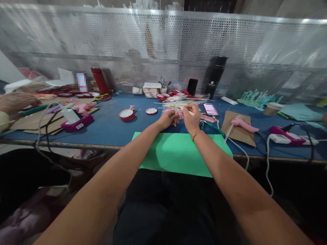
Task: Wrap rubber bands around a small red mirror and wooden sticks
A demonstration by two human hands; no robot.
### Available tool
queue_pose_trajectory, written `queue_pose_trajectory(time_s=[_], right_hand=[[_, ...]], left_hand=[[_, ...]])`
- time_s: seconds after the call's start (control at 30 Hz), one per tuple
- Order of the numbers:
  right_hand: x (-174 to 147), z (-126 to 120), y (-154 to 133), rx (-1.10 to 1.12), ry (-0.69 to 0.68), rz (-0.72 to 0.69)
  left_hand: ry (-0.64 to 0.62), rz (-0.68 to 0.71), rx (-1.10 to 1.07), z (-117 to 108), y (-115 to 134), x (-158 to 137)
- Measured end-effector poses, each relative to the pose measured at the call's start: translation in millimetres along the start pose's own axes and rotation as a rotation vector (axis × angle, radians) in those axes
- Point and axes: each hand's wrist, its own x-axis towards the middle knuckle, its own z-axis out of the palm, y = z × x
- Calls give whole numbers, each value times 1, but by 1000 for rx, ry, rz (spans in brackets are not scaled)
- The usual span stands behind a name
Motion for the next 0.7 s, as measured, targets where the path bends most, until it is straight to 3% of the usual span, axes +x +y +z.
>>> queue_pose_trajectory(time_s=[0.23,0.7], right_hand=[[1,0,-4,-37,-18,-59],[-6,1,-14,-23,-88,-110]], left_hand=[[-22,85,-1,-3,-1,-4],[-9,102,9,-3,-3,-5]])
